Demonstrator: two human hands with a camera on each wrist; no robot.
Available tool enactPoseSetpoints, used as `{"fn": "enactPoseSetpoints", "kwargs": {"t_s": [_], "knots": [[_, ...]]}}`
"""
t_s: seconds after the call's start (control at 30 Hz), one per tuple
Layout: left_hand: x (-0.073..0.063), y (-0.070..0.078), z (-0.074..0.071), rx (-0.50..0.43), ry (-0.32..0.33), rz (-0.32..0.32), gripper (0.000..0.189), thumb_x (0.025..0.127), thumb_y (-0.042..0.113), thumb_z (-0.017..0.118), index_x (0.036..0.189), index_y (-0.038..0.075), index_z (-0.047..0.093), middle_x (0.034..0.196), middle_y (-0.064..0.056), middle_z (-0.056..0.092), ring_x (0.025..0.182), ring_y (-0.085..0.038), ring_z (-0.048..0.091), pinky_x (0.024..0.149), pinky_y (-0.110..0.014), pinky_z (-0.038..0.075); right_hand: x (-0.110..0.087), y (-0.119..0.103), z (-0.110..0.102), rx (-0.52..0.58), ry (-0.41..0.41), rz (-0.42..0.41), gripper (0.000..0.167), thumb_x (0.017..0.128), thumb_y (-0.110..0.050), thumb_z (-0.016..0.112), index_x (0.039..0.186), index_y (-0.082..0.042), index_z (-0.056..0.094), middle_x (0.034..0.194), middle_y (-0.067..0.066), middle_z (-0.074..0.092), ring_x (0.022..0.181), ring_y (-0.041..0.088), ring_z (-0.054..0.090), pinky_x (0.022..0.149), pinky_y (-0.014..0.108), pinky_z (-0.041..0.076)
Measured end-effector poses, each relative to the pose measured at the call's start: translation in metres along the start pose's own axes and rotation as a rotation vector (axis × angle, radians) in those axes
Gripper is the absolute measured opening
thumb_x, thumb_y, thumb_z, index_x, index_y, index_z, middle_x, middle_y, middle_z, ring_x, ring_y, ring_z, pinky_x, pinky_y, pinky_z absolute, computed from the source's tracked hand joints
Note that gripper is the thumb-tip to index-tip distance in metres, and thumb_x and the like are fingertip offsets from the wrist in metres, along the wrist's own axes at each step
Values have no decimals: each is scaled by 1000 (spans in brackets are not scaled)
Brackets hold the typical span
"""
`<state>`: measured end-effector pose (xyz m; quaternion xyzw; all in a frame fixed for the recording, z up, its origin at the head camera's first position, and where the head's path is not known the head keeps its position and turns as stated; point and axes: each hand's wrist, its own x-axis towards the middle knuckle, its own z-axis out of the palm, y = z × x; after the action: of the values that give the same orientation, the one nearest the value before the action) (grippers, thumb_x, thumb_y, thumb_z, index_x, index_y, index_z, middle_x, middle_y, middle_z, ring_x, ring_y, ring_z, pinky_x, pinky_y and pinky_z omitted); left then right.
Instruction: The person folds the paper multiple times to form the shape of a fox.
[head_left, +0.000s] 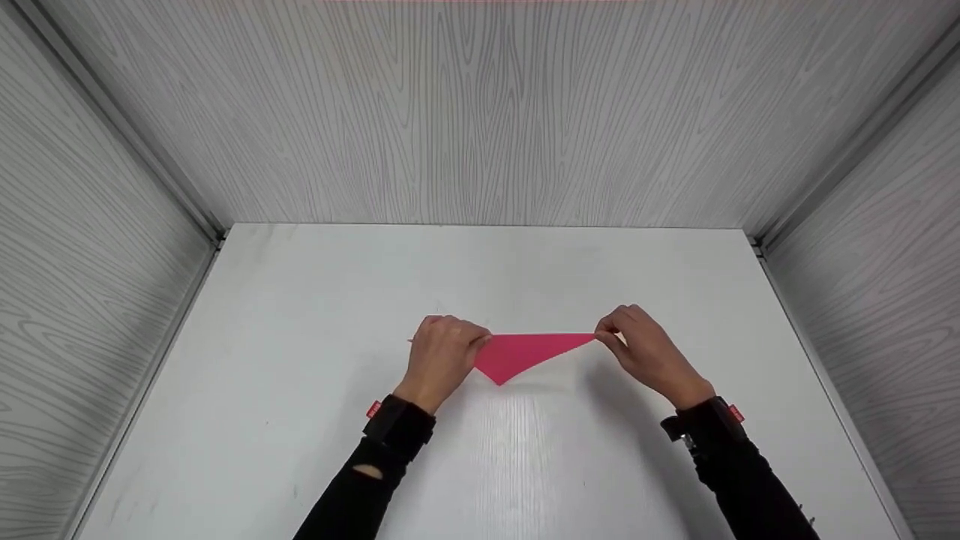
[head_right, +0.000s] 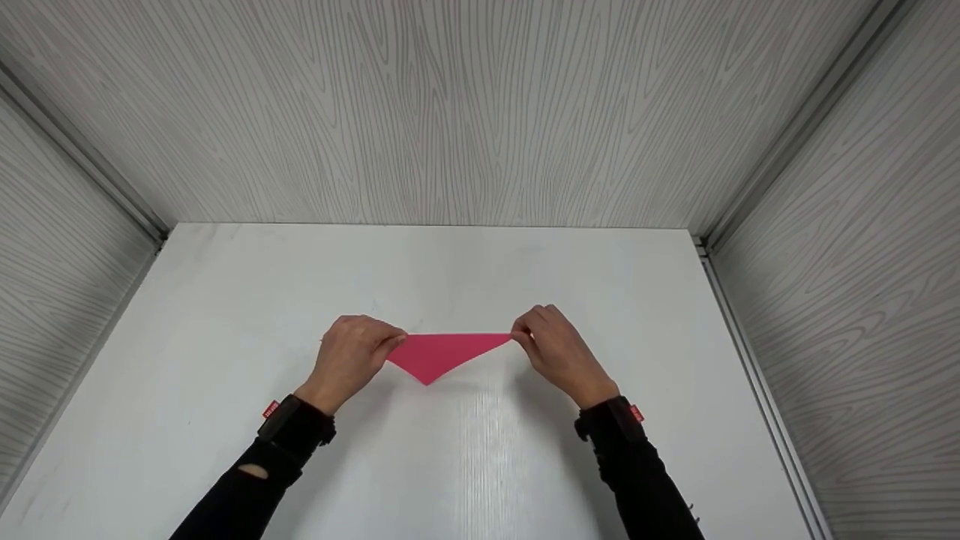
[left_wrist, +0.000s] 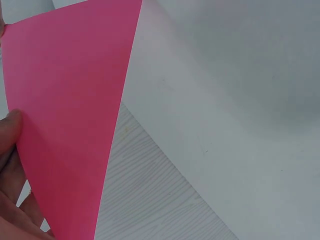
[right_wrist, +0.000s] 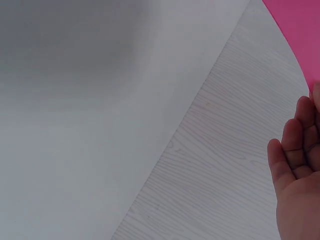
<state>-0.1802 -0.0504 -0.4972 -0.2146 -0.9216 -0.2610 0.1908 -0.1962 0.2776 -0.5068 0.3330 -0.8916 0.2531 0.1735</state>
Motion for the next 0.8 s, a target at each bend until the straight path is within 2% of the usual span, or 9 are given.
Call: {"fn": "enactPoseSetpoints", "kwargs": {"t_s": [0.23, 0.37, 0.5, 0.63, 0.73, 0.8], "knots": [[2, 0, 0, -5, -5, 6, 12, 88, 17, 84, 100, 15, 85, 85, -1, 79, 80, -19, 74, 87, -44, 56, -5, 5, -1, -19, 14, -18, 20, 89, 4, 78, 99, -5, 64, 88, 1, 61, 81, 17, 50, 71, 28, 43], [5, 2, -1, -3, 0, -4, 10, 87, 15, 85, 97, 15, 86, 81, 0, 78, 77, -19, 73, 85, -42, 56, -5, 4, -1, -55, 67, -27, 25, 89, 1, 80, 111, 0, 69, 102, 9, 67, 94, 26, 60, 81, 33, 49], [8, 7, 0, -4, -8, 1, 9, 87, 14, 85, 97, 14, 86, 79, 0, 78, 75, -19, 73, 83, -41, 56, 3, -9, 2, -151, 110, -38, 41, 91, -9, 80, 128, 2, 66, 121, 18, 65, 111, 34, 62, 95, 46, 52], [11, 15, 3, -1, -26, 18, 11, 88, 16, 84, 98, 13, 85, 82, -1, 78, 78, -20, 73, 84, -42, 56, 14, -31, 13, -195, 76, -92, 45, 91, -17, 81, 130, 0, 65, 124, 15, 68, 113, 32, 65, 103, 49, 51], [12, 21, 7, 5, -44, 36, 12, 89, 18, 83, 100, 14, 85, 85, -1, 79, 80, -20, 74, 85, -42, 57, 22, -45, 23, -174, 58, -129, 42, 89, -18, 84, 125, -3, 68, 116, 10, 71, 106, 27, 69, 97, 44, 56], [13, 24, 9, 10, -51, 50, 12, 89, 19, 83, 100, 14, 85, 87, -1, 79, 81, -20, 74, 86, -42, 57, 25, -52, 28, -147, 63, -123, 38, 88, -17, 85, 121, -5, 70, 111, 8, 73, 101, 24, 70, 90, 39, 59]]}}
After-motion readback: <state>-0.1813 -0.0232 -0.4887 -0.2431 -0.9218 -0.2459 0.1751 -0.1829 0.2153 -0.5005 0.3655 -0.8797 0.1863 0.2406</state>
